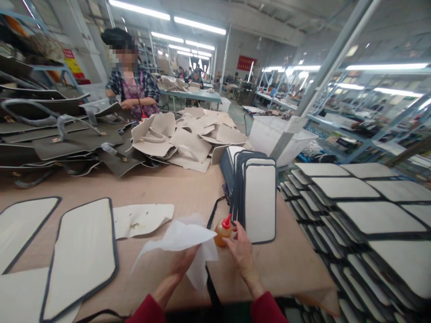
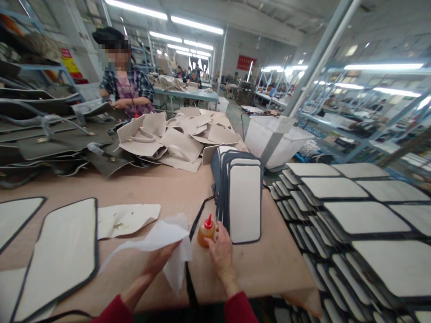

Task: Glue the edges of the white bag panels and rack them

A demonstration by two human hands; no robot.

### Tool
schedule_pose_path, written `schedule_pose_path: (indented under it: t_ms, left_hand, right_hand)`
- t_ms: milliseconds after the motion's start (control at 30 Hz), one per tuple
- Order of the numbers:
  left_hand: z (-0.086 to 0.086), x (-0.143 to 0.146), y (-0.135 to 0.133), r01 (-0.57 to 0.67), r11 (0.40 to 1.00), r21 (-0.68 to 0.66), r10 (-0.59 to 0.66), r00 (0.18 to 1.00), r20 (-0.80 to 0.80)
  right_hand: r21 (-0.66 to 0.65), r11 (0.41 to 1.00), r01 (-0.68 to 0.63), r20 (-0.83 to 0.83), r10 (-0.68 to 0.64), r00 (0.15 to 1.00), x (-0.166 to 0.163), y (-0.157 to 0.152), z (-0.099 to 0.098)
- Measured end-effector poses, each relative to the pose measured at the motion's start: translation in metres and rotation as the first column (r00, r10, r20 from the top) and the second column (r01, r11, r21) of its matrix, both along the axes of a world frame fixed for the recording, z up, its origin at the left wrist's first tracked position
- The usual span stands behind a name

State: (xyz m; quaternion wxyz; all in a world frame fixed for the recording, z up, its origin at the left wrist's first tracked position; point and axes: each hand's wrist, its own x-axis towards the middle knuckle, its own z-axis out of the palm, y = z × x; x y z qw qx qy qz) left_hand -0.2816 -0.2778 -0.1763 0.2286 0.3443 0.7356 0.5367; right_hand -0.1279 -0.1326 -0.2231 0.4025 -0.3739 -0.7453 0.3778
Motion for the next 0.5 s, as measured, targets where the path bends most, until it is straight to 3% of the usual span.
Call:
schedule_pose_path:
  t_ms: [133, 300, 433, 500]
  left_hand:
    - [0.010, 0.003, 0.005, 0.021, 1.000, -0.001, -0.020, 0.999, 0.033]
    - [0.015, 0.003, 0.006, -0.112, 0.993, 0.021, 0.109, 0.986, 0.124]
    - [0.028, 0.003, 0.002, -0.129, 0.980, 0.153, 0.070, 0.937, 0.342]
    - [0.037, 0.002, -0.002, -0.145, 0.965, 0.220, 0.058, 0.932, 0.359]
  right_hand:
    - [-0.013, 0.999, -0.032, 0.014, 0.032, 0.999, 0.002, -0.003, 0.011]
    - [-0.062, 0.995, -0.080, -0.005, 0.080, 0.997, 0.010, -0.010, 0.017]
    - [-0.119, 0.992, -0.052, -0.050, 0.047, 0.998, 0.023, -0.015, 0.025]
    - [-0.151, 0.988, -0.039, -0.082, 0.027, 0.996, 0.030, -0.021, 0.034]
